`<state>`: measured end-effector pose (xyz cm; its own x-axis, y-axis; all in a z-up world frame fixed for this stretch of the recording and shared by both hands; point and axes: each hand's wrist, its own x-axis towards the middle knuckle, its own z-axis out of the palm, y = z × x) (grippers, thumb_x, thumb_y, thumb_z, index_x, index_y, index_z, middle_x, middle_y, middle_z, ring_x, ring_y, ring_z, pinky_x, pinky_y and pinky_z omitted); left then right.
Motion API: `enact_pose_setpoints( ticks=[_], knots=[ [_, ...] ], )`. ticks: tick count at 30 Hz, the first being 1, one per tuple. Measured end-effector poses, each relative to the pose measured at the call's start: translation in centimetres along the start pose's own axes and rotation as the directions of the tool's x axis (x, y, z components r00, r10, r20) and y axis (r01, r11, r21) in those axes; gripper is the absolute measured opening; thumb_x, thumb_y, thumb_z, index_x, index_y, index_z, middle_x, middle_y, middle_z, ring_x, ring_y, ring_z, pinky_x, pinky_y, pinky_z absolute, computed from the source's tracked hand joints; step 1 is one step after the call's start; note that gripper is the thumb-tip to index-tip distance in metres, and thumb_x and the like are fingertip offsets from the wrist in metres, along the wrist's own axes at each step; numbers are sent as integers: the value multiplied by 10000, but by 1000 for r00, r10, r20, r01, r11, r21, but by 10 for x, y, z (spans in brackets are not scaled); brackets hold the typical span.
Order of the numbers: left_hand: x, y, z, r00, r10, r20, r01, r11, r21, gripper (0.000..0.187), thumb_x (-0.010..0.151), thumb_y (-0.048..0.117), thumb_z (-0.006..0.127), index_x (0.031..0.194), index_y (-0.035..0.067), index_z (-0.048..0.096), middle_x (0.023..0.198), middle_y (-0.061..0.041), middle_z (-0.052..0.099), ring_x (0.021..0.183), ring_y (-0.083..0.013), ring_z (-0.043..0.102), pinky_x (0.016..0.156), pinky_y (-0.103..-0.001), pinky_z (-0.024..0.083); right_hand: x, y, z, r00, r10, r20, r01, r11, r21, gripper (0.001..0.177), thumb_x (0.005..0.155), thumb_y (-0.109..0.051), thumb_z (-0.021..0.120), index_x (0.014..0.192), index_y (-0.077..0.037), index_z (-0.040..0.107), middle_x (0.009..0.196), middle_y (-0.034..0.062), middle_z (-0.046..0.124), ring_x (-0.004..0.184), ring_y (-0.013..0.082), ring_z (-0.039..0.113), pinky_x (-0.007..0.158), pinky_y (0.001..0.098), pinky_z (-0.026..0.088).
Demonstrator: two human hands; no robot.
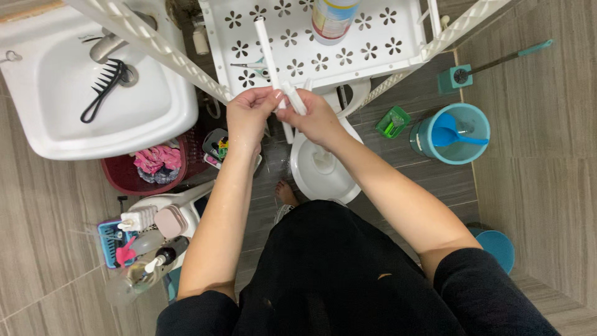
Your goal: The person assembles a plastic shelving unit by inserting plastic support tubes into the designated holes of the shelf tiers by hand.
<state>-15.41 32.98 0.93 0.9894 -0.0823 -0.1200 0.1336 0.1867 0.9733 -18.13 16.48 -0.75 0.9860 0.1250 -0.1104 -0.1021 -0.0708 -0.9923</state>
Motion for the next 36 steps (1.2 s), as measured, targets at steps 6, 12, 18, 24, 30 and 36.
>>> enact_pose_setpoints(
  ticks=[6,12,18,24,30,36],
  knots=[
    [-12,-7,-28,995,50,-86,-41,993,109,136,910,86,778,1003,2,724,852,-32,721,733,-75,637,671,-212,512,24,7,-9,994,-89,-70,89,996,0,184,968,-181,729,1117,-79,697,882,-27,709,752,49,625,659,220,527],
    [-13,-13,-84,983,29,-180,-27,1000,14,119,924,74,793,928,30,683,766,0,658,656,-67,554,604,-204,448,49,-20,-13,960,-262,-99,167,820,-547,175,939,-174,745,1097,-98,726,920,113,755,825,252,716,771,379,560],
    [-18,-9,-118,961,80,-265,-75,997,28,139,927,68,773,1044,-4,752,861,-23,734,734,-65,638,687,-195,525,67,-65,-11,873,-485,-44,186,415,-891,346,818,-40,732,1159,-96,710,908,229,690,880,434,666,759,532,535],
    [-23,-8,-124,945,103,-310,-88,994,62,207,952,43,706,1150,-15,694,925,-45,733,758,-74,652,683,-206,517,58,-66,-3,864,-504,12,202,325,-924,430,764,-25,743,1185,-82,674,886,211,658,856,413,648,705,518,531],
    [-47,18,-102,969,61,-238,-68,997,-22,205,1023,92,644,1163,-55,673,939,-74,741,780,-101,679,680,-218,531,21,-51,-1,770,-627,122,370,281,-885,419,822,81,700,1185,-128,714,1031,85,710,982,326,626,791,441,543],
    [-85,55,-56,979,166,-115,-147,976,160,256,949,55,700,1187,-30,658,945,-61,749,796,-89,706,674,-216,576,2,-58,3,656,-724,213,518,227,-825,467,731,-34,797,1177,-118,687,1226,79,713,1075,329,632,862,412,552]
  ],
)
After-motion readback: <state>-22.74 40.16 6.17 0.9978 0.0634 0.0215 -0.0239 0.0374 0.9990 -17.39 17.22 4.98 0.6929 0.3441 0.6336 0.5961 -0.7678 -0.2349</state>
